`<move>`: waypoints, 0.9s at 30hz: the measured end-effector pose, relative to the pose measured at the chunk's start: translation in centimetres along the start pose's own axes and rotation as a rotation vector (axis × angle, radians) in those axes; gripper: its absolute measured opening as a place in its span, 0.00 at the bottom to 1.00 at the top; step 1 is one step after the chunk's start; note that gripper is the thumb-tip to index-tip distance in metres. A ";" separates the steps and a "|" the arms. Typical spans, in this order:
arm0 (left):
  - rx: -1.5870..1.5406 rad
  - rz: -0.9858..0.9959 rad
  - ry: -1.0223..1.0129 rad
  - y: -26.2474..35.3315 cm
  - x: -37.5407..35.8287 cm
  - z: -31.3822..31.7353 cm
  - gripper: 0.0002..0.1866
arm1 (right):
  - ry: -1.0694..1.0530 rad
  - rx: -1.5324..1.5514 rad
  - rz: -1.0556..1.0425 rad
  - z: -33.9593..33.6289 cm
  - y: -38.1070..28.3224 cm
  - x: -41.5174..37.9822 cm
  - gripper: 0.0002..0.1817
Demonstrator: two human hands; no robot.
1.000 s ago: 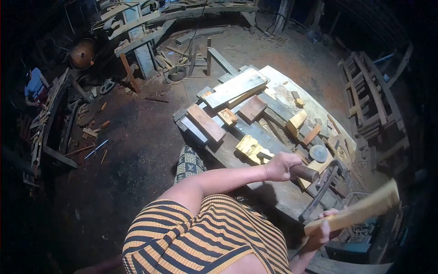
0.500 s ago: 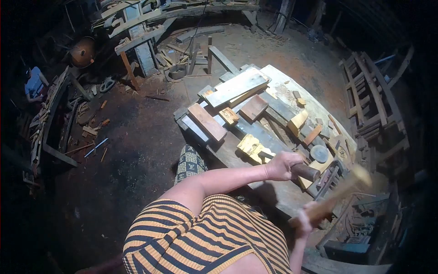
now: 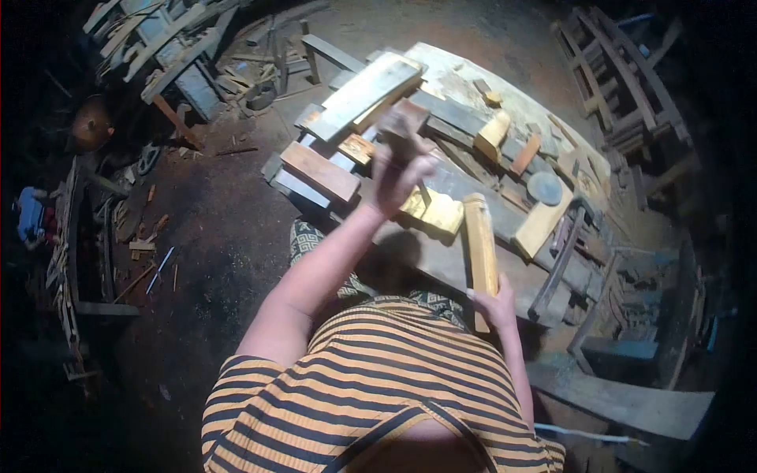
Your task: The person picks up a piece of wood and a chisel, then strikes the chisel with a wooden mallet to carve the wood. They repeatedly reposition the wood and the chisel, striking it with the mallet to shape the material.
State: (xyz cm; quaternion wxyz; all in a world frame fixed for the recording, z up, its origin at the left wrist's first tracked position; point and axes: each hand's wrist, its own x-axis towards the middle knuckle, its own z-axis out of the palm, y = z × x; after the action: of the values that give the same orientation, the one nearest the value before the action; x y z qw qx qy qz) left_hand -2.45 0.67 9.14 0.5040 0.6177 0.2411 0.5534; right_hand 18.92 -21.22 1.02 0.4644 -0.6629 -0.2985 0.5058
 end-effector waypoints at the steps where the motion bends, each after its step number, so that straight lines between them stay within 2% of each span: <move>1: -0.154 -0.187 0.149 0.5 0.2 -0.1 0.06 | -0.002 -0.104 -0.063 0.0 0.5 0.4 0.31; 3: -0.342 -0.222 0.278 -0.7 0.7 -1.1 0.08 | 0.000 -0.206 -0.125 0.2 0.4 0.5 0.30; 5: -0.473 -0.194 0.320 -2.3 1.1 -2.2 0.09 | -0.026 -0.130 -0.038 0.4 -0.6 0.2 0.31; 7: -0.482 -0.180 0.296 -2.3 1.3 -2.6 0.09 | -0.025 -0.140 -0.070 0.4 -0.5 0.3 0.31; 9: -0.578 -0.217 0.357 -2.3 1.3 -2.6 0.08 | -0.031 -0.155 -0.098 0.2 -0.2 0.4 0.31; 13: -0.487 -0.164 0.292 -2.6 1.1 -2.3 0.08 | -0.061 -0.084 -0.014 -0.2 -0.6 0.7 0.32; 15: -0.325 -0.146 0.286 -2.2 0.8 -2.1 0.08 | -0.089 -0.075 0.001 -1.2 -2.0 1.2 0.32; 17: -0.269 -0.198 0.272 -1.0 0.7 -1.8 0.08 | -0.068 -0.471 -0.281 -2.0 -4.3 2.4 0.35; 19: -0.222 -0.189 0.248 -0.8 0.6 -1.7 0.07 | -0.119 -0.477 -0.273 0.2 -12.9 0.6 0.38; 22: -0.141 -0.209 0.270 -1.0 0.4 -0.3 0.07 | -0.142 -0.453 -0.642 3.4 -23.2 -1.6 0.38; 23: -0.143 -0.126 0.224 -0.8 0.4 0.0 0.07 | -0.151 -0.460 -0.758 4.6 -26.1 -2.4 0.39; 25: 0.116 0.039 0.107 -1.7 0.5 0.0 0.14 | -0.223 -0.248 -0.850 6.1 -29.1 -2.7 0.40; 26: 0.184 0.166 0.125 -1.9 0.6 0.5 0.18 | -0.134 -0.220 -0.875 7.9 -29.7 -3.2 0.37; 27: 0.253 0.293 0.142 -1.7 0.8 0.9 0.22 | -0.144 -0.220 -0.886 8.7 -30.1 -3.1 0.37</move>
State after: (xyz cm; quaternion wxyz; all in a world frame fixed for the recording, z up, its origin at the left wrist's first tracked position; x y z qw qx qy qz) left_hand -0.96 1.64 8.10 0.3184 0.6638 0.2514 0.6283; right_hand 11.92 -9.37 29.32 0.5410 -0.4798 -0.6364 0.2685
